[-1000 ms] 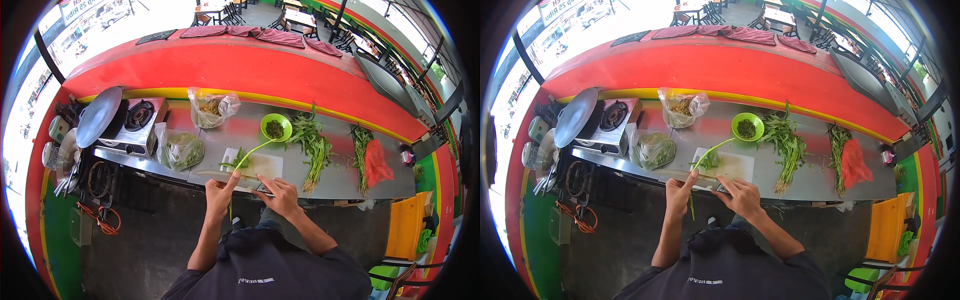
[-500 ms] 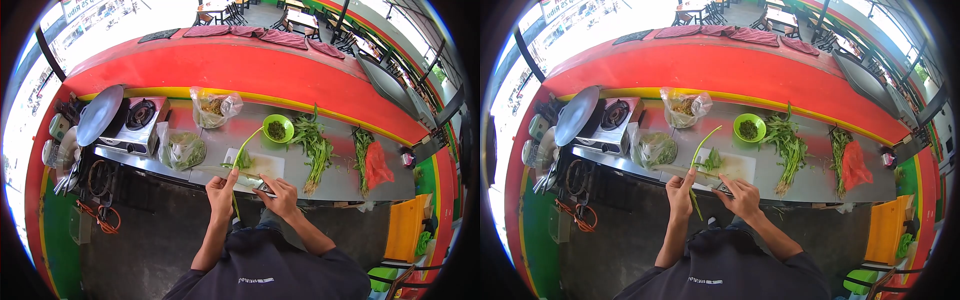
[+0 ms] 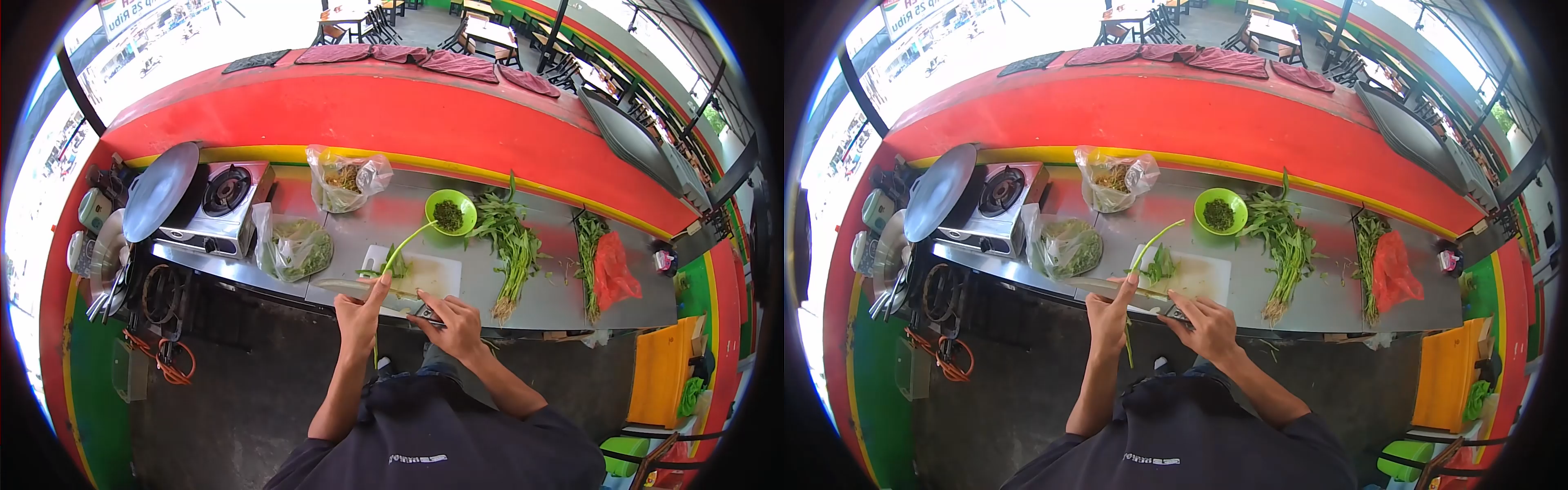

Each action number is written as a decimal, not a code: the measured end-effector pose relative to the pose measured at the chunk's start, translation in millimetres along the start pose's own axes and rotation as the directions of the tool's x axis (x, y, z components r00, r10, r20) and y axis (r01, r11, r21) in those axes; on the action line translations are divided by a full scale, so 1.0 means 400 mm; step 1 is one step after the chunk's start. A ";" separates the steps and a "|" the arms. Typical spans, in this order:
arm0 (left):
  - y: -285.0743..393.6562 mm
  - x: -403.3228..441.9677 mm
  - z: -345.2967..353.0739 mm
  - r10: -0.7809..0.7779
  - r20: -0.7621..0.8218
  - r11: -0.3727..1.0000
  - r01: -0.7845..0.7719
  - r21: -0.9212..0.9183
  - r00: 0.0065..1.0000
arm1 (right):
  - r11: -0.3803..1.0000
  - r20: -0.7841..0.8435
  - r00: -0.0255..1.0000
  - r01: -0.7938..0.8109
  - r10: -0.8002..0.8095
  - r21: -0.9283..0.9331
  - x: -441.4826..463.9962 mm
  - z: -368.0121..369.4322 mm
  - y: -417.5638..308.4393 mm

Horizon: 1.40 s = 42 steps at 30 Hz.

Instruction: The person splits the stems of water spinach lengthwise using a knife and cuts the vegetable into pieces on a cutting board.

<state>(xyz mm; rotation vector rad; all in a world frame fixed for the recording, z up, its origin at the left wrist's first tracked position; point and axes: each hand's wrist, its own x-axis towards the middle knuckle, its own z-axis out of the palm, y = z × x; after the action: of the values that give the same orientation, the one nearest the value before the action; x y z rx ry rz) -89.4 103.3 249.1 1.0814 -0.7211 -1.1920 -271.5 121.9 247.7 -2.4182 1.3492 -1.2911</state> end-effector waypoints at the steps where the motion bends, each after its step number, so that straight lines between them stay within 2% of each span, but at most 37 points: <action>1: -0.002 -0.003 0.007 -0.002 0.004 1.000 0.002 0.001 1.000 | 1.000 -0.002 1.000 -0.003 0.003 -0.002 0.000 0.004 -0.002; 3: -0.007 -0.012 0.024 -0.001 -0.006 0.998 0.001 -0.057 1.000 | 1.000 -0.040 0.999 -0.024 0.025 0.005 0.000 0.014 -0.005; 12: -0.005 -0.019 0.044 -0.024 0.011 0.994 0.025 -0.108 1.000 | 0.998 -0.024 0.998 -0.054 0.055 0.015 0.000 0.017 0.002; 16: 0.015 -0.015 0.054 -0.069 0.003 0.992 0.069 -0.102 0.998 | 0.999 -0.018 0.999 -0.036 0.036 0.012 -0.002 0.017 0.008; 21: -0.010 -0.010 0.051 -0.013 -0.001 0.999 0.013 -0.050 1.000 | 0.997 0.019 0.997 -0.078 0.077 0.026 -0.005 0.017 0.002; 32: -0.031 -0.032 0.083 -0.084 0.013 0.991 0.085 -0.098 0.996 | 0.995 0.024 0.995 -0.095 0.094 0.038 0.000 0.020 0.001; 37: -0.033 -0.018 0.074 -0.012 -0.079 0.993 0.002 -0.122 0.997 | 0.996 -0.014 0.997 -0.078 0.078 0.036 -0.005 0.026 0.012; 42: -0.030 -0.014 0.057 -0.001 -0.092 0.987 -0.014 -0.158 0.996 | 0.996 -0.045 0.995 -0.087 0.088 0.021 -0.012 0.014 0.020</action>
<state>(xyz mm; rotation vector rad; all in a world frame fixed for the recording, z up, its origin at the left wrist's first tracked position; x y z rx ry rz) -115.6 102.5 246.4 0.9932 -0.5490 -1.1662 -274.2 118.9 237.7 -2.3035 1.4304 -1.3392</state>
